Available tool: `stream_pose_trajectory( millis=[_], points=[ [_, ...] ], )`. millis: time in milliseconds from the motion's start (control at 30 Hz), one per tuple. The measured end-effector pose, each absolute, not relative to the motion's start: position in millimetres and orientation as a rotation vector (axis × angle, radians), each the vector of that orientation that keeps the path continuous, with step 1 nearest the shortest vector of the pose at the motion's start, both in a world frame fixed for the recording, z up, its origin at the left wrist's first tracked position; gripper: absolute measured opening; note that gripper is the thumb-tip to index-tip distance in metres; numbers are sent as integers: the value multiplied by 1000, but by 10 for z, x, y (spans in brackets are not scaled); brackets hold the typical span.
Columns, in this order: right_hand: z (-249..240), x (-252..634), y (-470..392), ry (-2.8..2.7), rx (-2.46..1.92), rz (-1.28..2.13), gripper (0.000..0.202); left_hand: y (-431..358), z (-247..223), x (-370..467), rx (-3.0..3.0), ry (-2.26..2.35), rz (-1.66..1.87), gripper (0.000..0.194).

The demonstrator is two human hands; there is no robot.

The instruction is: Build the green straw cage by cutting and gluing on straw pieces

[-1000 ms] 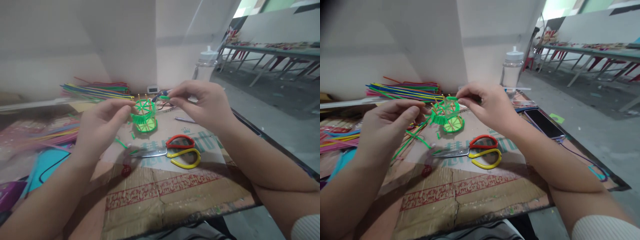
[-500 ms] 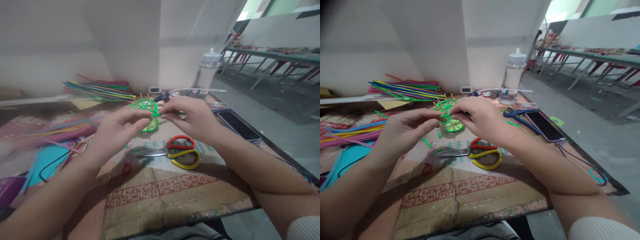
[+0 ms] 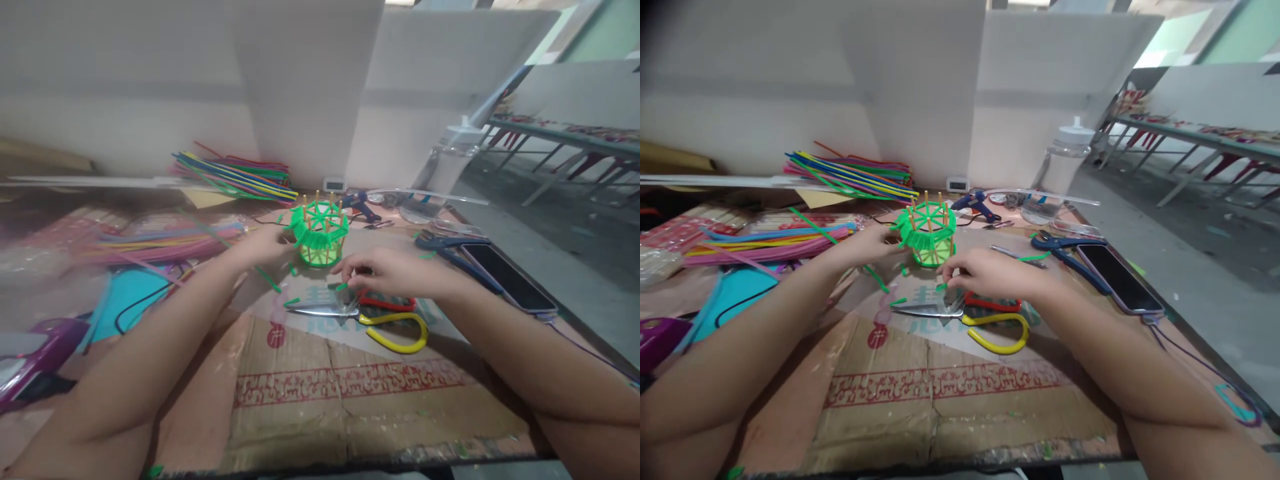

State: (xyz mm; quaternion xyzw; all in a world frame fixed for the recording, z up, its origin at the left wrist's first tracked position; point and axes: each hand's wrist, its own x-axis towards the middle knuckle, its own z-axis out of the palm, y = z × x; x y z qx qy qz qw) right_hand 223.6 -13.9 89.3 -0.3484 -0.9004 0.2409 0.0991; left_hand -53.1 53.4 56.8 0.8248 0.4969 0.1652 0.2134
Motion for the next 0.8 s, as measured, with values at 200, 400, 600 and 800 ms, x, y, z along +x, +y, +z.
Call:
stream_pose_trajectory(
  millis=[200, 400, 600, 800],
  points=[
    [756, 2336, 91, -2671, -1145, 651, 18, 444, 505, -369, 2328, 1265, 367, 34],
    [824, 2613, 323, -2654, -1225, 610, 19, 230, 578, -209, 2413, 1160, 215, 36],
    [1001, 2851, 326, -2564, -1226, 687, 15, 268, 764, -481, 2397, 1312, 75, 33],
    [957, 2851, 339, -2574, -1102, 744, 12, 472, 653, -606, 2479, 1472, 198, 36]
  ],
)
